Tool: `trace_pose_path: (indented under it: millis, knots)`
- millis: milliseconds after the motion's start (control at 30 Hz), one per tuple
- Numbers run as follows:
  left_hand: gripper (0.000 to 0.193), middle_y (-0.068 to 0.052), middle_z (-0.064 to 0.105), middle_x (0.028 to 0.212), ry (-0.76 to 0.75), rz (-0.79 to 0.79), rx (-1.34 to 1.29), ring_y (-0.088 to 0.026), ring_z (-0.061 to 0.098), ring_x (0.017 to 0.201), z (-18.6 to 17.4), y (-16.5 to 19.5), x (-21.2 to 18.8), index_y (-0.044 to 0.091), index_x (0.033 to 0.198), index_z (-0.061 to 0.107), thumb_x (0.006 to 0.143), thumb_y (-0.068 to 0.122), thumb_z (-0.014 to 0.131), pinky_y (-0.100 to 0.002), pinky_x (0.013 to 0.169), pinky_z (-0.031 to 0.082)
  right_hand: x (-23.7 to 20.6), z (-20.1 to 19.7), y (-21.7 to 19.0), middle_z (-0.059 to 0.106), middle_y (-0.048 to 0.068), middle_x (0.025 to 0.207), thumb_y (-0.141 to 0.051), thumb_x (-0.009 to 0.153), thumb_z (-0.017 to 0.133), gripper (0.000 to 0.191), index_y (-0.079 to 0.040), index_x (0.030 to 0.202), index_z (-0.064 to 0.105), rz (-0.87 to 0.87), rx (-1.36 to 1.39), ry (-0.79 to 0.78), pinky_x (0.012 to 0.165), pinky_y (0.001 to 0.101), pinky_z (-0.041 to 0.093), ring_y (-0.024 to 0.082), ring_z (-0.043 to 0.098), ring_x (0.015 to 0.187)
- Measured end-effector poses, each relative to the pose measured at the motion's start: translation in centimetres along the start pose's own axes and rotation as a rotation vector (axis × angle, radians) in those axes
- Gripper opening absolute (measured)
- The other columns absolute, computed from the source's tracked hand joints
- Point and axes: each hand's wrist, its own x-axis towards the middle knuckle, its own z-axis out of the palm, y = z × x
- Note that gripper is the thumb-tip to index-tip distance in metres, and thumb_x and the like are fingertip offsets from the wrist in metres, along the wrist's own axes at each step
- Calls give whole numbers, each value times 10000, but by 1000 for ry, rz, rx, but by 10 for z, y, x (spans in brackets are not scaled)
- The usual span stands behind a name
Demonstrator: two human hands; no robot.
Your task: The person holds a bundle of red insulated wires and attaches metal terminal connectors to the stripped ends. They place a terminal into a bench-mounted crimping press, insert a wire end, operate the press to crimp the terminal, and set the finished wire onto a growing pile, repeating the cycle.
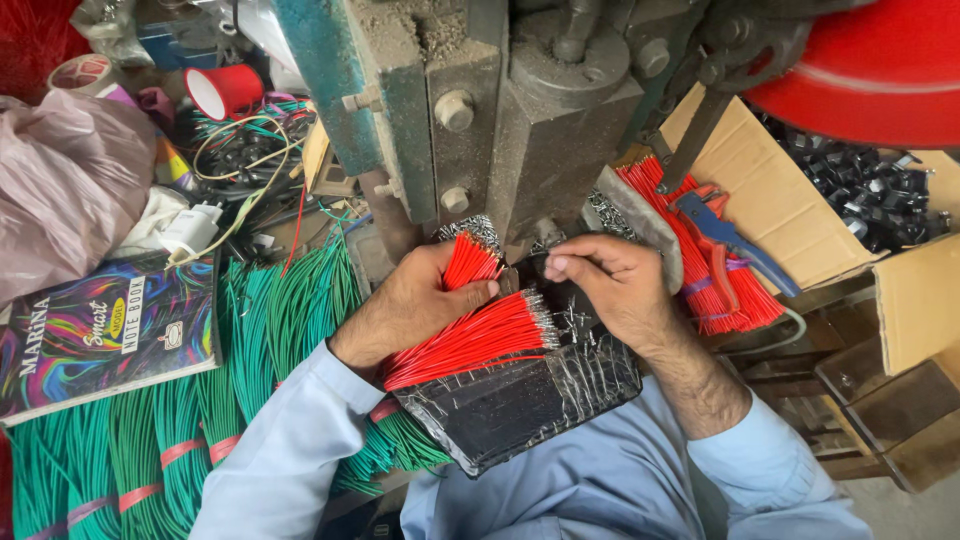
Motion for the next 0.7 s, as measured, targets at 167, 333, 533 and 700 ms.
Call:
trace_pose_path:
  millis: [167, 333, 533, 700]
  knots:
    - [198, -15, 686, 805, 17, -23, 5, -79, 613, 755, -2, -5, 0, 9, 1029, 675, 915, 156, 742, -296, 687, 561, 11, 23, -11, 760, 94, 1028, -2, 1006, 587, 151, 53, 1134, 646, 105, 71, -87, 913, 292, 595, 145, 733, 996]
    - [162, -11, 682, 788, 25, -9, 1, -79, 622, 734, -4, -13, 2, 8, 1012, 682, 942, 151, 706, -290, 666, 550, 16, 27, -10, 757, 62, 962, -30, 983, 655, 99, 36, 1046, 691, 87, 66, -58, 855, 280, 593, 118, 717, 924]
    - [146, -7, 655, 743, 32, -59, -56, -75, 603, 692, -4, -16, 7, 5, 971, 690, 966, 151, 693, -275, 623, 514, 18, 26, -6, 733, 9, 890, -69, 960, 710, 74, 0, 979, 728, 65, -110, -101, 769, 239, 553, 59, 657, 849]
    - [113, 16, 651, 776, 38, 46, -34, -56, 575, 730, -4, -12, 7, 8, 995, 697, 966, 118, 697, -266, 645, 515, 22, 24, -4, 742, 14, 884, -72, 955, 725, 80, 3, 983, 732, 75, -102, -97, 768, 242, 560, 63, 659, 847]
